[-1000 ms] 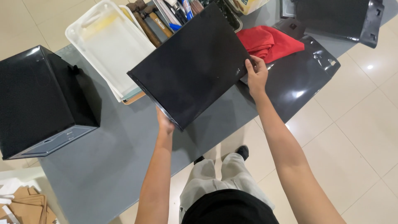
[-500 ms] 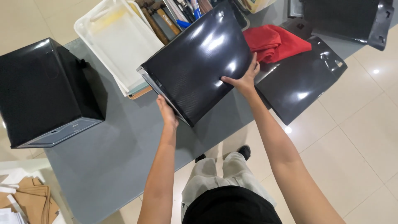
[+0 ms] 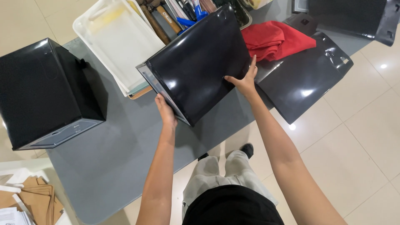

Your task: The person cleans the surface of a black electronic device using a red cloth. They wipe the top, sides, and bottom of the device, turning it over to access different areas. The person also wipes a larger black panel on the table.

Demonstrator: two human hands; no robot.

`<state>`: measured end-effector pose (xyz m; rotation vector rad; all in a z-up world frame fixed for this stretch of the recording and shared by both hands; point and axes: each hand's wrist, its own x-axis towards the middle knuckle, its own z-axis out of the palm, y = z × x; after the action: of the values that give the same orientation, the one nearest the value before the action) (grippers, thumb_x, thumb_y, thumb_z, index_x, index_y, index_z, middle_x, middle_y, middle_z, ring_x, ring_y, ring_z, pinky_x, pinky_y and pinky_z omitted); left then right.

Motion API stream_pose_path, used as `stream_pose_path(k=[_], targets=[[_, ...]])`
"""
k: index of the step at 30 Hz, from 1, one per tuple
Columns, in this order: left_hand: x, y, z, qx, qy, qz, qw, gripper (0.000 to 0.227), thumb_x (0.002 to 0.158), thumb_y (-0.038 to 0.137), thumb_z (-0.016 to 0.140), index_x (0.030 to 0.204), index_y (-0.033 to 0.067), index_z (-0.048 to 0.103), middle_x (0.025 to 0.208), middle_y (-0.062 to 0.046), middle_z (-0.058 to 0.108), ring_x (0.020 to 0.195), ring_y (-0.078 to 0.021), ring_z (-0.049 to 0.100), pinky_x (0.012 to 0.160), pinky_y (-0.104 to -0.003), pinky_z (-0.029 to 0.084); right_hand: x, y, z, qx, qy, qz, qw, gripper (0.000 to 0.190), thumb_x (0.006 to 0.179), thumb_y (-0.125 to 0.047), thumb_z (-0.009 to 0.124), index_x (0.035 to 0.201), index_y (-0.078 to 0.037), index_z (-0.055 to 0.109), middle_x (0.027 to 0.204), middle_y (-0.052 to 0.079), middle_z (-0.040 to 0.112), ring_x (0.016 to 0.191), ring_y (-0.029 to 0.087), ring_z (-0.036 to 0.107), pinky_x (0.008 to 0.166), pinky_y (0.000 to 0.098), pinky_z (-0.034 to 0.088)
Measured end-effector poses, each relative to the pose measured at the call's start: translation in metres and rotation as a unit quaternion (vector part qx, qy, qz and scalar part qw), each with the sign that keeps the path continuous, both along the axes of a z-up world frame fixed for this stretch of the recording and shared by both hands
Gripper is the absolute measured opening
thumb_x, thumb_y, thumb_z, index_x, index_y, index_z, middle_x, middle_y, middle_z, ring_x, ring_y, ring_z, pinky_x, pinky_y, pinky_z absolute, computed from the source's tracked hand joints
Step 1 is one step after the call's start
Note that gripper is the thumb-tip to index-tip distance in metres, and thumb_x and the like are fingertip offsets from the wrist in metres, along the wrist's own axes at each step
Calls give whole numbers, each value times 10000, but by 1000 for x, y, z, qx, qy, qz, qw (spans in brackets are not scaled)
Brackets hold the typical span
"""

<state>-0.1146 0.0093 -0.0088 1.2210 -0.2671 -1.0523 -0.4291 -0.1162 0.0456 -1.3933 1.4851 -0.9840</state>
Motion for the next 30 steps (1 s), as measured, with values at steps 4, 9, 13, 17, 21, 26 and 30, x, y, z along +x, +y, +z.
stream_pose_path(k=[4, 9, 13, 17, 21, 26, 30], targets=[[-1, -4, 3, 0, -9, 2, 1000, 402, 1068, 562, 382, 1189, 190, 475, 1208, -30, 542, 1140, -167, 496, 1046, -376, 431, -4, -4, -4, -9, -44, 0, 999, 1522, 620, -324, 926, 1642, -247, -200, 1652, 259, 40, 1529, 441, 276, 1213, 513, 421], [-4, -2, 26, 0, -2, -2, 1000, 371, 1050, 536, 374, 1203, 209, 463, 1212, -21, 550, 1137, -155, 509, 1032, -373, 441, -8, -7, -21, -12, 22, -5, 1000, 1543, 701, -404, 997, 1620, -208, -227, 1667, 269, -2, 1568, 453, 149, 1253, 539, 307], [-4, -5, 32, 9, -30, -2, 1000, 391, 1070, 528, 356, 1196, 178, 475, 1139, -47, 529, 1072, -170, 518, 976, -388, 490, -6, -7, -12, 56, 14, -2, 998, 1568, 649, -424, 961, 1599, -204, -267, 1664, 250, -8, 1549, 445, 135, 1230, 538, 288], [-1, -12, 23, -37, -65, 0, 997, 406, 1099, 482, 407, 1255, 116, 490, 1124, -72, 531, 1014, -197, 488, 938, -366, 416, -9, -4, -6, 47, -23, -9, 999, 1525, 640, -372, 885, 1625, -197, -266, 1661, 250, 69, 1560, 427, 171, 1237, 530, 329], [-2, -14, 33, -54, -121, 3, 991, 444, 1097, 477, 409, 1288, 86, 498, 1203, -44, 577, 1108, -139, 508, 1046, -301, 404, -10, -1, -8, 35, -29, -5, 999, 1514, 707, -355, 942, 1594, -161, -269, 1672, 267, 2, 1574, 424, 79, 1254, 530, 233], [-3, -18, 34, -66, -131, 1, 989, 442, 1090, 478, 414, 1292, 94, 500, 1199, -41, 574, 1109, -133, 498, 1045, -293, 397, -11, -3, -20, 16, -41, -7, 999, 1517, 710, -357, 929, 1611, -154, -274, 1683, 281, -7, 1587, 418, 74, 1266, 519, 231], [-6, -17, 36, -37, -133, -2, 990, 420, 1090, 477, 406, 1249, 100, 503, 1154, -33, 572, 1081, -124, 498, 1028, -289, 407, -15, -2, -19, 6, -54, -8, 998, 1521, 664, -368, 873, 1633, -174, -282, 1695, 279, 49, 1595, 420, 125, 1266, 518, 285]])
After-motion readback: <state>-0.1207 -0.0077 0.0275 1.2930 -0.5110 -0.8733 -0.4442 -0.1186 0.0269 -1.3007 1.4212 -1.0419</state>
